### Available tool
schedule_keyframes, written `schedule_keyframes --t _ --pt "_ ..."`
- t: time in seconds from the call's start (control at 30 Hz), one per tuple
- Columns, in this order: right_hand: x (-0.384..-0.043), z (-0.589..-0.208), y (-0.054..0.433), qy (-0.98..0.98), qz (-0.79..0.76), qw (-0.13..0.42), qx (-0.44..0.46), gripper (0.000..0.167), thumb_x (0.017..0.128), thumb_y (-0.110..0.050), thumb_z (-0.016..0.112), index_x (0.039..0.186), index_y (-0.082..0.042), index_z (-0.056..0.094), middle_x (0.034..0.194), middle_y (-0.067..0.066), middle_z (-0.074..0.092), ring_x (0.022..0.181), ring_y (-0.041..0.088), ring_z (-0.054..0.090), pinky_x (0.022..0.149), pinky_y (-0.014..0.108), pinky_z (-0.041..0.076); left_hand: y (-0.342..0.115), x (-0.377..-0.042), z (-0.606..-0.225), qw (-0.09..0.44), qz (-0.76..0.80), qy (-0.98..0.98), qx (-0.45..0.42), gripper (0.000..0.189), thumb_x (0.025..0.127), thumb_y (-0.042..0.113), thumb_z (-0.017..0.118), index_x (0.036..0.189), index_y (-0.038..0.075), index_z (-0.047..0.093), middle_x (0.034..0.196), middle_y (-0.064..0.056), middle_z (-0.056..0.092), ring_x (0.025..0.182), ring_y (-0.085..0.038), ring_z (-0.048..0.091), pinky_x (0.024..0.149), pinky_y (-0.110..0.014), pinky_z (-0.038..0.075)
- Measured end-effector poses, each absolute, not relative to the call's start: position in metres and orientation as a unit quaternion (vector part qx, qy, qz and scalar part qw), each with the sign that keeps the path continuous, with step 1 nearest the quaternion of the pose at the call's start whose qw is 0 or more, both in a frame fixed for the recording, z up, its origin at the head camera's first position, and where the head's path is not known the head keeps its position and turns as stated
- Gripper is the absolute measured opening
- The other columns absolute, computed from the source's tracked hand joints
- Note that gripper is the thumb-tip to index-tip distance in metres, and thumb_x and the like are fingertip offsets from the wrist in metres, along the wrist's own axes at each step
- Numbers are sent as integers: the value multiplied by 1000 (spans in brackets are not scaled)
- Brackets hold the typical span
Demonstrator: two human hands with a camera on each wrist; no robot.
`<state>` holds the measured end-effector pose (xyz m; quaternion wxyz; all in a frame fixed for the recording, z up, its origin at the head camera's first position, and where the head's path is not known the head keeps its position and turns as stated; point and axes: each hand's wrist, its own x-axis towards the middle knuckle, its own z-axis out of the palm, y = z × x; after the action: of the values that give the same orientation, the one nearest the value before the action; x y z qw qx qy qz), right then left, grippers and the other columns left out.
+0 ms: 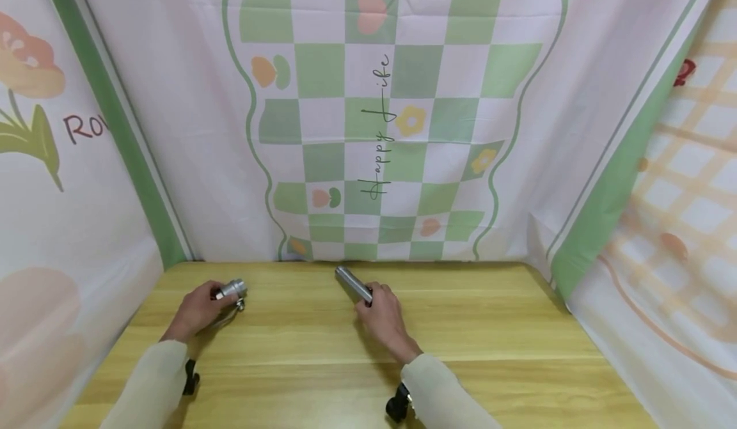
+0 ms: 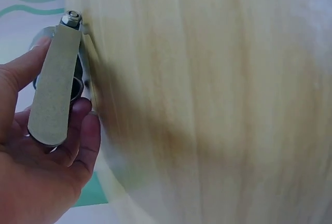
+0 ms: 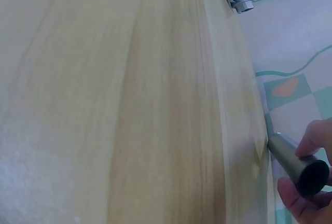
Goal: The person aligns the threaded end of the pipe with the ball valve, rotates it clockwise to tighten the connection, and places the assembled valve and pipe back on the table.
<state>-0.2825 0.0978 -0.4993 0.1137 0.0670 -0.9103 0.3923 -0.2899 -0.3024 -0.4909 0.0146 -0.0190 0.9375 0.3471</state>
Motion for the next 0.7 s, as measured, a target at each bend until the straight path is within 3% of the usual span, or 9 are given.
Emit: schedule_keyframes --t 0.33,0.57,0.7 --pt "-292 -501 103 -890 407 197 63 34 95 -3 74 129 6 74 113 20 75 97 29 68 85 48 56 -301 -287 -490 25 389 920 -40 66 109 40 66 150 -9 50 147 -37 56 129 -51 59 108 -67 48" --pt "-294 -498 103 -876 428 209 72 32 100 -4 73 132 2 73 119 20 74 101 29 68 87 44 56 -299 -285 -490 26 429 901 -54 68 107 38 71 152 -8 49 152 -36 53 135 -51 56 111 -65 47" --pt "-296 -498 104 -865 452 206 66 30 101 -1 72 130 -1 74 116 17 73 95 24 65 81 35 54 -298 -282 -489 31 449 891 -61 70 105 39 74 153 -6 48 153 -34 53 136 -49 56 110 -62 49"
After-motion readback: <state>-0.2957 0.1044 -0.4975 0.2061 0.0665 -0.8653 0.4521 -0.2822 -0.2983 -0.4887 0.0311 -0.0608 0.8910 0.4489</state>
